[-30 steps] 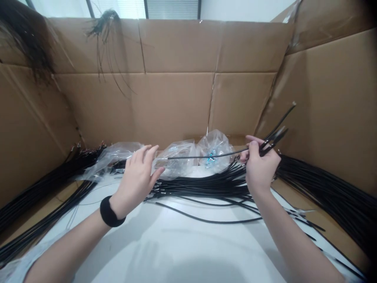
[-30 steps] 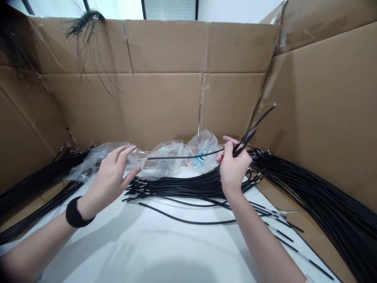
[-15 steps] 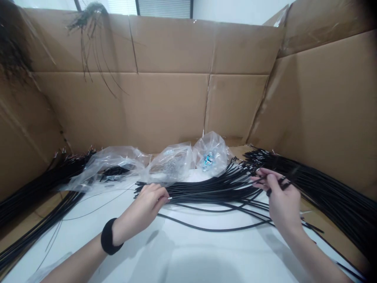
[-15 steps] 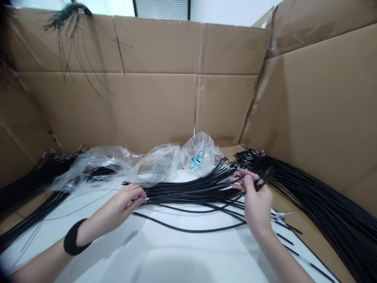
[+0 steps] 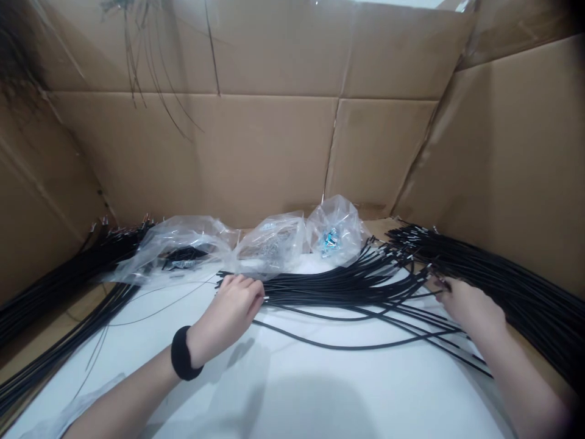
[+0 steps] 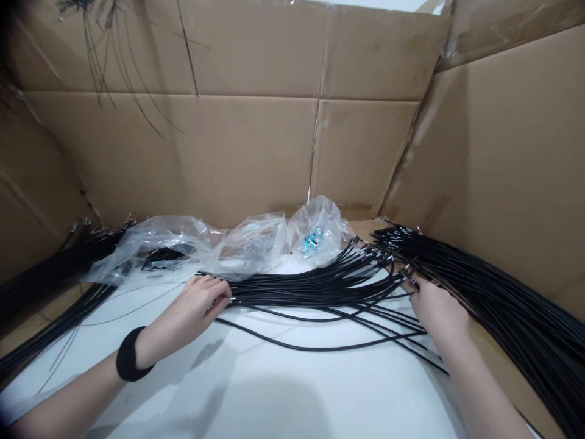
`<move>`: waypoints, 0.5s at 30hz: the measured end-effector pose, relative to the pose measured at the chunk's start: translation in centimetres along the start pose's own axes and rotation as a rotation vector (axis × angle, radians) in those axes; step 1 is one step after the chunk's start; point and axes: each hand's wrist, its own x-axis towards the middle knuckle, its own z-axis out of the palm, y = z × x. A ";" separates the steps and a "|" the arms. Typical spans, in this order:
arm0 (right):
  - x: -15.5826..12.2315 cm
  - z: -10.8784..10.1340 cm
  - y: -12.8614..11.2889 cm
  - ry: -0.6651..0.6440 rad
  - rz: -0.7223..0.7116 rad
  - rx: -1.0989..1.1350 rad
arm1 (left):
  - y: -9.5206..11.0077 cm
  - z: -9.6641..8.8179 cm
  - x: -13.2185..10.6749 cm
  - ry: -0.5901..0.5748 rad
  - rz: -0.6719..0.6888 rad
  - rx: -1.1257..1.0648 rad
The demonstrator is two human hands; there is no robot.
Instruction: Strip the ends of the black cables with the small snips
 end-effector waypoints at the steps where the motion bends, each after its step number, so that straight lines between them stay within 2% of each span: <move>1: -0.6 0.0 -0.9 0.001 -0.035 0.013 | 0.0 -0.1 0.0 0.003 0.004 -0.006; 3: -2.6 -0.2 -4.1 -0.034 -0.190 0.157 | 0.1 -0.7 0.0 0.023 -0.015 -0.082; 5: -5.2 -0.4 -8.5 -0.190 -0.408 0.538 | 0.3 -1.4 0.1 0.091 -0.067 -0.196; 7: -7.9 -0.6 -13.4 -0.476 -0.531 0.645 | 0.8 -2.1 0.2 0.189 -0.137 -0.330; 10: -11.4 -0.5 -19.7 -0.634 -0.657 0.743 | 1.2 -2.8 0.1 0.270 -0.273 -0.580; 12: -12.9 0.1 -22.5 -0.743 -0.729 0.755 | 1.1 -3.0 -0.1 0.291 -0.338 -0.745; 15: -14.1 1.3 -24.6 -0.799 -0.791 0.768 | 0.9 -3.3 -0.3 0.345 -0.336 -0.908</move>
